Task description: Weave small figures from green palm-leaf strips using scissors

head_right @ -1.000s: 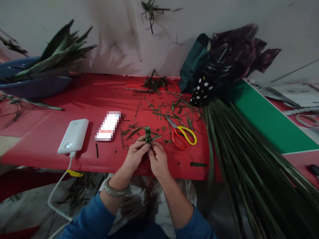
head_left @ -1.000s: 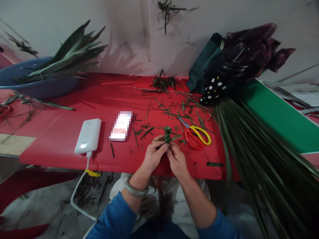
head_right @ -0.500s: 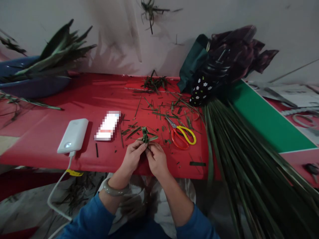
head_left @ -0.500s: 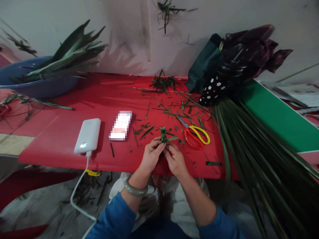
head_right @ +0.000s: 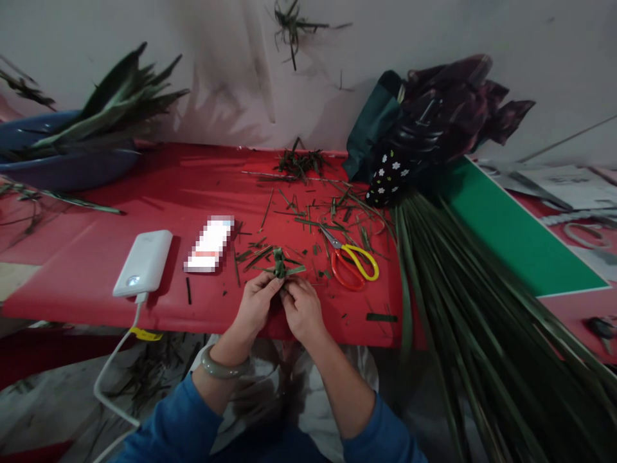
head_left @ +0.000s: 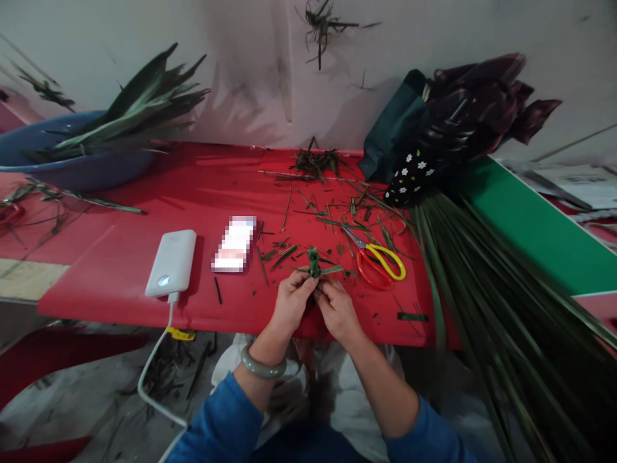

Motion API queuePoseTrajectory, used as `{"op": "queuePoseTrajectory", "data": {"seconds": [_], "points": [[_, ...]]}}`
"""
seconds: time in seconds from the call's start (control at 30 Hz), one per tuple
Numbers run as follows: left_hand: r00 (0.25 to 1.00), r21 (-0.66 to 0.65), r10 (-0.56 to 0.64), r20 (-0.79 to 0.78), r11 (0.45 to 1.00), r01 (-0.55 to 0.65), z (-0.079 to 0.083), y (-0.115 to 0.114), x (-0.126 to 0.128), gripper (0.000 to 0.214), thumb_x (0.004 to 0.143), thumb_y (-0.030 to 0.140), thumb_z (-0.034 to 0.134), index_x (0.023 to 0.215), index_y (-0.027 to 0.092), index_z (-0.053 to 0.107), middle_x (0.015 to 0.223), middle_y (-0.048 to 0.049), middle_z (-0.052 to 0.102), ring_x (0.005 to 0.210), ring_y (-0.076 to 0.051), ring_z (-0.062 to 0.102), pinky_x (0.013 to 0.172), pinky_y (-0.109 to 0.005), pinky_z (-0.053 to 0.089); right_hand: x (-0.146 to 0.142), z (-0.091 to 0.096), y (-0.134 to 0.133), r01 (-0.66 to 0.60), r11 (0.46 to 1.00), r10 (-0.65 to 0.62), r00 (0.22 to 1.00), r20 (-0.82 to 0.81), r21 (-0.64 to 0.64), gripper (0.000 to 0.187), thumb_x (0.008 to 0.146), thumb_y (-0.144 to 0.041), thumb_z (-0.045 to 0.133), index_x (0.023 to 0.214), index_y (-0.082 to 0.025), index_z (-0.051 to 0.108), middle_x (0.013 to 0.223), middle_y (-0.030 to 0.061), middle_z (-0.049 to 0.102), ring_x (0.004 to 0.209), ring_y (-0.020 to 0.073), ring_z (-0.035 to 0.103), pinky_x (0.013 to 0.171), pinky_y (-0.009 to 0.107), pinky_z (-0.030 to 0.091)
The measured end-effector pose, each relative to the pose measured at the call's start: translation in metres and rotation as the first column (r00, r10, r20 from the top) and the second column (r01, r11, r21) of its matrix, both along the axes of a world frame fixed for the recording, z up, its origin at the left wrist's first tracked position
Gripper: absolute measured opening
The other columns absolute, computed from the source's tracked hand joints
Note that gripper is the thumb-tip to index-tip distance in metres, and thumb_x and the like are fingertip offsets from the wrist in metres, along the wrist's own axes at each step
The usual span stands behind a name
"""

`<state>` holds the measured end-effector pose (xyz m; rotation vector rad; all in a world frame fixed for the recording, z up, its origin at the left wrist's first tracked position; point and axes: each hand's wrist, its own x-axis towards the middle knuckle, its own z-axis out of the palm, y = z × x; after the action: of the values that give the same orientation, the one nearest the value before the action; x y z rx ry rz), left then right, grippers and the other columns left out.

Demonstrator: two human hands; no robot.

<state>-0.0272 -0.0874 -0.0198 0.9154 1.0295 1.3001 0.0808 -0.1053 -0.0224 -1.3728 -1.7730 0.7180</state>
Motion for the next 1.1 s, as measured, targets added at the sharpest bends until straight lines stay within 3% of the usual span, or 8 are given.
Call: {"op": "queuePoseTrajectory", "data": {"seconds": [0.47, 0.77, 0.93, 1.1], "points": [[1.000, -0.031, 0.008, 0.013, 0.999, -0.008, 0.0000, -0.0005, -0.0001, 0.013, 0.063, 0.027, 0.063, 0.062, 0.014, 0.062, 0.062, 0.0007, 0.054, 0.062, -0.009, 0.047, 0.062, -0.022, 0.038, -0.0007, 0.0000, -0.0002, 0.012, 1.000, -0.014, 0.997, 0.076, 0.018, 0.016, 0.079, -0.019, 0.041, 0.078, -0.020, 0.057, 0.092, 0.0077, 0.060, 0.090, 0.0205, 0.051, 0.081, 0.037, 0.041], [0.999, -0.040, 0.006, 0.035, 0.999, -0.004, 0.0017, 0.0002, 0.0014, 0.013, 0.063, 0.027, 0.063, 0.063, 0.014, 0.062, 0.061, 0.0007, 0.054, 0.062, -0.009, 0.048, 0.063, -0.022, 0.039, -0.0025, -0.0006, -0.0010, 0.027, 1.000, -0.028, 0.996, 0.080, 0.013, 0.018, 0.079, -0.019, 0.040, 0.083, -0.019, 0.058, 0.095, 0.0084, 0.059, 0.092, 0.0210, 0.051, 0.082, 0.038, 0.040], [1.000, -0.040, -0.026, 0.009, 0.999, 0.026, 0.0062, 0.0003, 0.0026, 0.015, 0.064, 0.028, 0.062, 0.067, 0.014, 0.062, 0.064, 0.0002, 0.057, 0.064, -0.010, 0.049, 0.065, -0.023, 0.039, -0.0005, -0.0022, -0.0054, 0.086, 0.996, -0.086, 0.993, -0.078, 0.004, 0.018, 0.081, -0.023, 0.041, 0.089, -0.019, 0.057, 0.097, 0.0080, 0.059, 0.094, 0.0189, 0.052, 0.084, 0.035, 0.040], [0.994, -0.010, -0.029, -0.107, 1.000, 0.028, 0.0047, -0.0012, 0.0019, 0.019, 0.069, 0.032, 0.057, 0.070, 0.014, 0.060, 0.064, 0.0010, 0.055, 0.062, -0.010, 0.047, 0.062, -0.021, 0.038, 0.0033, -0.0024, -0.0078, 0.216, 0.972, -0.233, 0.903, -0.361, -0.089, 0.020, 0.079, -0.030, 0.047, 0.095, -0.018, 0.054, 0.093, 0.0059, 0.061, 0.086, 0.0168, 0.056, 0.079, 0.032, 0.043]]}}
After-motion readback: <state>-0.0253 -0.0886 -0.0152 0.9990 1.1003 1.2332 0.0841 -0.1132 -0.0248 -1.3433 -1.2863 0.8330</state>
